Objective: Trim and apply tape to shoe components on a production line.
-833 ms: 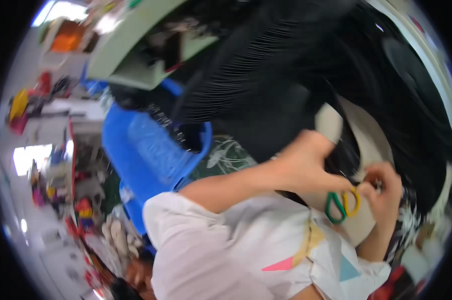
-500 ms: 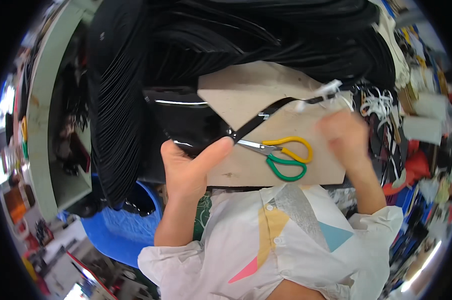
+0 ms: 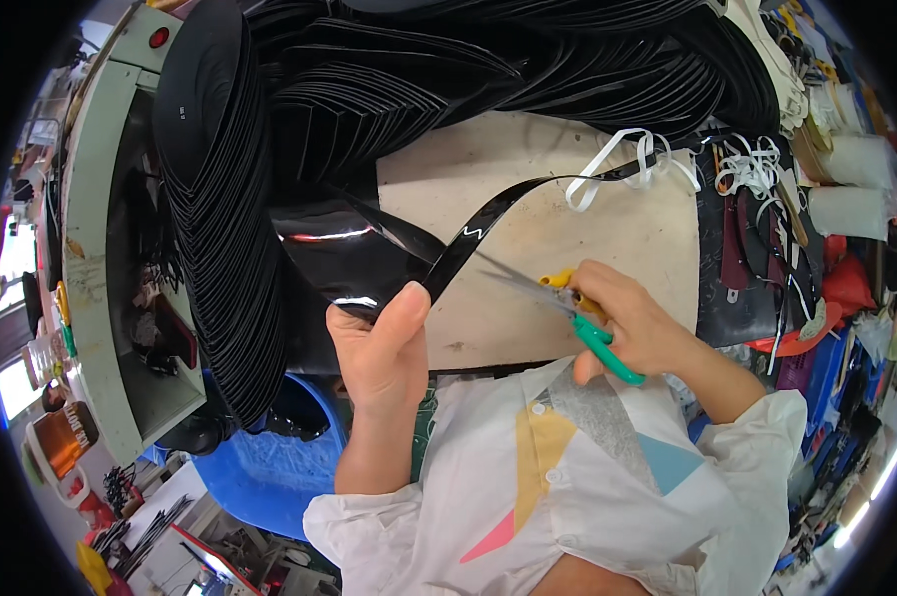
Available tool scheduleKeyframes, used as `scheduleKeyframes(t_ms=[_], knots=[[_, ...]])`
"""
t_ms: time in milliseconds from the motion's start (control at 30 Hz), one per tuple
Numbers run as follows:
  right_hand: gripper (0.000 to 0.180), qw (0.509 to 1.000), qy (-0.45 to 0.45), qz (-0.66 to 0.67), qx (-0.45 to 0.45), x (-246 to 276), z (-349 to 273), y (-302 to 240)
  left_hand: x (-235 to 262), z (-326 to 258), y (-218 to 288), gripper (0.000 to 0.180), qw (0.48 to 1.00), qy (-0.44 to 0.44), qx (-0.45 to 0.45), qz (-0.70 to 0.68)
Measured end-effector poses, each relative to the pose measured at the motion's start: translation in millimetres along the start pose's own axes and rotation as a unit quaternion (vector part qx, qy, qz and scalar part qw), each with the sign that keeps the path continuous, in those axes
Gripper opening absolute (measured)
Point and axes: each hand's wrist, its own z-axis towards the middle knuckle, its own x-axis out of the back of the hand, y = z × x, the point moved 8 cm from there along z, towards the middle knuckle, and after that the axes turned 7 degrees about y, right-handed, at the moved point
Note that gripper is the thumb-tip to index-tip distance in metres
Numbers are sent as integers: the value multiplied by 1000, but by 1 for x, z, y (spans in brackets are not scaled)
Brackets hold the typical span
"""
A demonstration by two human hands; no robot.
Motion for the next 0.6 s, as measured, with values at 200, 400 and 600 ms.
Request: scheduleKeyframes(t_ms=[200,400,600], knots=[[62,1000,-22,-1,2,-10,8,-11,-1,-3,1,17,1000,19,-9,15],[64,995,44,-42,75,-5,11,-16,1,-3,-2,26,998,-53,-23,8],[61,992,48,-77,85,-7,11,-12,-3,-4,0,17,1000,6,-7,1]])
